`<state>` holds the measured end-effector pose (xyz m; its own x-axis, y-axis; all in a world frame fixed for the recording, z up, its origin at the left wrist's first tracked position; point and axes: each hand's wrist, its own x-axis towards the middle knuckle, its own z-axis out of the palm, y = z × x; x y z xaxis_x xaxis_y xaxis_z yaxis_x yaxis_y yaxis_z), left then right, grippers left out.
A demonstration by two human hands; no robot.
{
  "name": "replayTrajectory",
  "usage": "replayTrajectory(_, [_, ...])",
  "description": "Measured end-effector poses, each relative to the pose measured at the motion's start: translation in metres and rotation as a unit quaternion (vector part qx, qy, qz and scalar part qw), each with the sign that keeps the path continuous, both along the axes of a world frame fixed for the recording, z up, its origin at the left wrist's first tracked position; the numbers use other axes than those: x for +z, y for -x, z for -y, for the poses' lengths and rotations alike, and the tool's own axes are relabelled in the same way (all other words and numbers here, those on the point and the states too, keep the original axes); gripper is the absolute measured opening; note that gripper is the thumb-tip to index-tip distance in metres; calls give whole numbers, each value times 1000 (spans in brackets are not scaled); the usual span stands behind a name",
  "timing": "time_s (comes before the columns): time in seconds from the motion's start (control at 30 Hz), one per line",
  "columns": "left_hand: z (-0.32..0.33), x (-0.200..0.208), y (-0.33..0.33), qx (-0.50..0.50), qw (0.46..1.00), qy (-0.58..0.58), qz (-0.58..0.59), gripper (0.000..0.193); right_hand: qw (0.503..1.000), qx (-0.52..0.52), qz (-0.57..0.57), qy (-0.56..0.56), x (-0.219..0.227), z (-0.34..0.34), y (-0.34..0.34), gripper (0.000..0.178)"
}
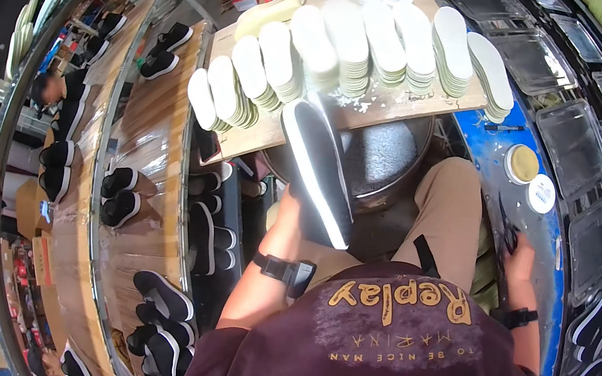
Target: The recorder is seen assembling shoe insoles and trimming them with scissors at a factory workstation.
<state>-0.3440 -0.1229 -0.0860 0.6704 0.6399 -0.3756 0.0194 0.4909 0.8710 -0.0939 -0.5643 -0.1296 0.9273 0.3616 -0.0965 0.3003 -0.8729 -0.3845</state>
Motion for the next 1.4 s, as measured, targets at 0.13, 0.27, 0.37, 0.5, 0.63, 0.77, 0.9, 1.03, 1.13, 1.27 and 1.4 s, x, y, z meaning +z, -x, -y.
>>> replayTrajectory(0.13, [-1,-2,16,15,1000,4,-13,28,978,125,-48,-160,54,-140,22,41])
replayTrajectory(0.27, [13,12,29,-10,997,-56,-57,29,910,309,-45,-272,108,-240,64,57])
replayTrajectory(0.37, [18,14,36,-46,986,-124,-97,30,890,388,-32,-237,127,-276,81,50])
replayTrajectory(0.5, [27,31,39,-20,992,-62,-104,29,915,373,-65,-138,126,-287,77,49])
replayTrajectory(0.63, [19,24,42,-11,996,84,6,31,925,356,-60,-119,101,-280,65,51])
replayTrajectory(0.77, [21,28,36,-36,991,116,52,31,926,352,-19,-134,102,-276,66,51])
replayTrajectory(0.9, [18,23,40,-39,989,122,70,31,943,326,-4,-59,96,-270,53,56])
replayTrajectory(1.03, [8,19,60,-7,989,125,79,31,965,261,11,-25,78,-223,29,50])
replayTrajectory(1.13, [1,14,74,21,987,133,82,31,988,152,21,-10,43,-150,11,40])
replayTrajectory(1.27, [-11,-6,61,40,981,168,92,31,982,-11,-21,187,13,-27,-4,34])
replayTrajectory(1.4, [-22,-43,16,45,972,209,101,31,963,-52,-57,257,-15,81,-2,43])
